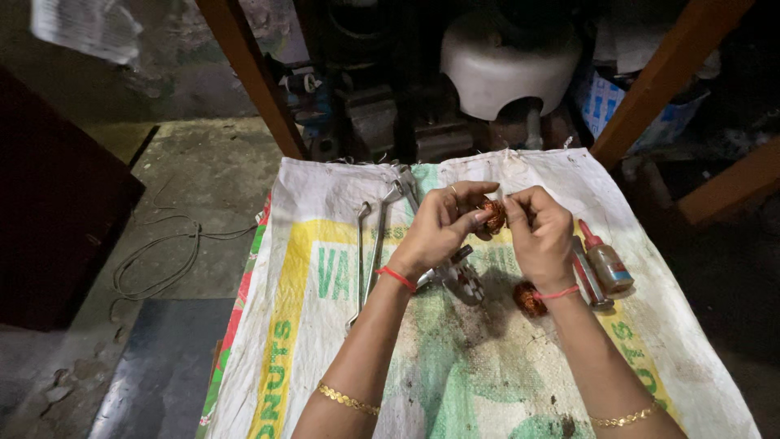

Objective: The person works at a bench with a metal multi-cavity mold and a reddish-brown ball. They press and rotate the ball inside the mold cavities, pick up a file to work on the mold and the ball, and repeatedly reposition the ball between cavities while handling wrenches and a bottle on the bench.

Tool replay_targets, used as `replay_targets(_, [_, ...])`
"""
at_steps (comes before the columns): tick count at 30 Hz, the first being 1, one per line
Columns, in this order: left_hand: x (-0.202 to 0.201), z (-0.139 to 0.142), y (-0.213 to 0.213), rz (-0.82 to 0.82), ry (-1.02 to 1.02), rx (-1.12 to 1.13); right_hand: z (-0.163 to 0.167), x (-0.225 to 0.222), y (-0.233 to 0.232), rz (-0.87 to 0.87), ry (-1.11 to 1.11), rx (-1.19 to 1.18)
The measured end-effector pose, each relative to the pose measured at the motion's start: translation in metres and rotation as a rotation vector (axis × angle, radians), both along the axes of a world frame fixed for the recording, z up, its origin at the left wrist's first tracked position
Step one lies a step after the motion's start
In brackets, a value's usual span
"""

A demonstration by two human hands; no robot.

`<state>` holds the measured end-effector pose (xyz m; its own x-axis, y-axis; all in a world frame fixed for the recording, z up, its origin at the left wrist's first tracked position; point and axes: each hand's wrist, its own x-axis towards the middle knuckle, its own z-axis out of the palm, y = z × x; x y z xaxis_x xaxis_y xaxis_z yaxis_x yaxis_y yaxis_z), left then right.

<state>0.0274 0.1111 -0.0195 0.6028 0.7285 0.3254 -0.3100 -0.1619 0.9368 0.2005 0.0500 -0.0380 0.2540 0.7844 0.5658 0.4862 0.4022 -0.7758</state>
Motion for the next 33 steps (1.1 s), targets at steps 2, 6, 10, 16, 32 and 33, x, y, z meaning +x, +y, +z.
replay_targets(2, [0.001, -0.001, 0.003, 0.016, -0.027, -0.013, -0.006, 0.002, 0.004, 0.077, 0.115, -0.03])
replay_targets(6, [-0.002, -0.003, 0.008, -0.049, -0.056, -0.028, -0.013, 0.008, 0.007, 0.312, 0.48, -0.12])
replay_targets(10, [-0.003, -0.004, 0.005, -0.067, -0.097, -0.028, -0.014, 0.012, 0.005, 0.382, 0.585, -0.125])
replay_targets(16, [-0.003, 0.002, 0.001, -0.052, -0.057, -0.04, -0.013, 0.015, 0.005, 0.422, 0.679, -0.183])
replay_targets(32, [0.001, -0.002, 0.005, 0.115, 0.014, -0.041, 0.002, 0.004, -0.003, 0.346, 0.16, -0.247])
replay_targets(33, [0.002, -0.004, 0.005, 0.125, 0.007, -0.041, 0.009, 0.007, -0.007, 0.276, -0.014, -0.261])
